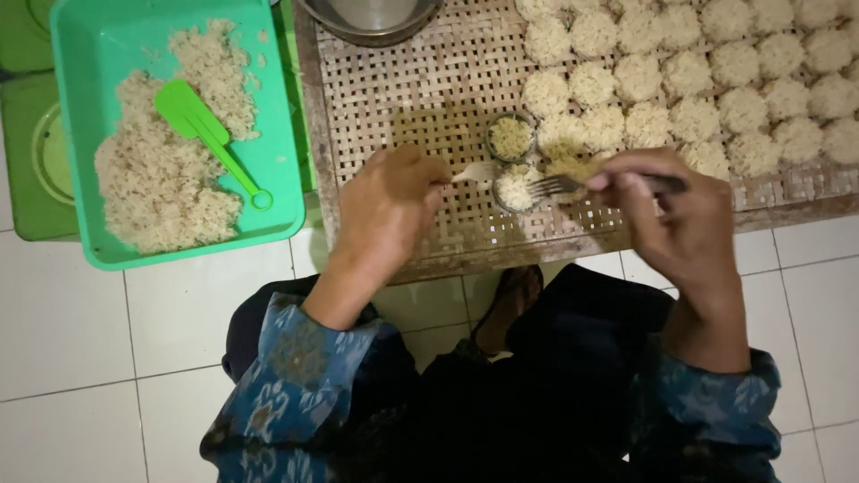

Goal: Molding food mixture into small cakes on a drying rack using forks and a circular mold

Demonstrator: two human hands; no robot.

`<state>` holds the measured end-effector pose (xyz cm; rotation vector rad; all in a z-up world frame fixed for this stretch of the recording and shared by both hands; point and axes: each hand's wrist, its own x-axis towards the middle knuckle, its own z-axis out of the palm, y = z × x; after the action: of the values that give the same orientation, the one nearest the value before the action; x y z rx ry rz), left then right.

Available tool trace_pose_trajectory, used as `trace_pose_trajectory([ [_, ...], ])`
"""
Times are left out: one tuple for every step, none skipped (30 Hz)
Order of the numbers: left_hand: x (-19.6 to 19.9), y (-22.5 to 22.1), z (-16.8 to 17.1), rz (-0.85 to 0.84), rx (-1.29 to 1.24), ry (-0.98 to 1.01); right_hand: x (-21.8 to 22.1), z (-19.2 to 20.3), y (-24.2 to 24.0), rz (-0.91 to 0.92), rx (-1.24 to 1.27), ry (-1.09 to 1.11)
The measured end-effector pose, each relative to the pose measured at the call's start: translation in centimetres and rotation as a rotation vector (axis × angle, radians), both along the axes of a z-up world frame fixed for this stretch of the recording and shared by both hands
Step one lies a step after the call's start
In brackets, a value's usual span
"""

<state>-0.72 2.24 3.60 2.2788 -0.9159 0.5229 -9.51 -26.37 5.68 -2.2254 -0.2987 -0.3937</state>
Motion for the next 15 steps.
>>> trace_pose_trajectory([
  [0.1,0.1,-0.2,0.009,-0.001,0.001,-0.3,0.5,0.4,0.009,-0.001,0.001],
  [0.1,0.3,-0.3,0.034,-0.015,-0.006,-0.6,1.0,0.9,-0.063,0.095,-0.045],
  [0.3,0.7,-0.3,0.065,-0.029,-0.016,-0.6,1.6,1.4,-0.130,0.194,-0.091],
  [0.2,0.6,-1.0,0.080,-0.030,-0.020,-0.6,1.9,1.4,-0.114,0.194,-0.093],
  [0.2,0.8,-1.5,0.084,-0.039,0.049,-0.3,2.1,1.5,-0.079,0.097,-0.133],
  [0.2,1.1,-2.0,0.088,-0.049,0.118,0.1,2.4,1.8,-0.045,0.000,-0.175],
  [0.4,0.5,-2.5,0.127,-0.046,0.108,0.4,2.3,2.2,-0.006,0.010,-0.183],
  [0.8,0.1,-3.0,0.082,-0.118,0.210,0.7,2.1,2.7,-0.034,-0.026,-0.261],
  [1.0,-0.1,-3.6,0.039,-0.196,0.312,1.0,2.0,3.3,-0.057,-0.060,-0.337],
  [1.4,-1.0,-5.5,0.083,-0.198,0.303,1.3,2.0,3.7,-0.015,-0.047,-0.342],
  [1.9,-2.0,-7.5,0.034,-0.300,0.461,1.5,2.0,4.0,-0.030,-0.227,-0.379],
  [2.6,-2.9,-9.5,-0.019,-0.407,0.615,1.7,1.9,4.3,-0.044,-0.404,-0.420],
  [2.8,-2.5,-8.4,0.010,-0.417,0.600,2.2,1.9,5.3,-0.014,-0.398,-0.435],
  [3.1,-2.2,-7.3,-0.144,-0.556,0.915,2.8,1.8,6.2,0.039,-0.394,-0.394],
  [3.4,-1.9,-6.1,-0.317,-0.693,1.230,3.2,1.9,7.1,0.086,-0.393,-0.346],
])
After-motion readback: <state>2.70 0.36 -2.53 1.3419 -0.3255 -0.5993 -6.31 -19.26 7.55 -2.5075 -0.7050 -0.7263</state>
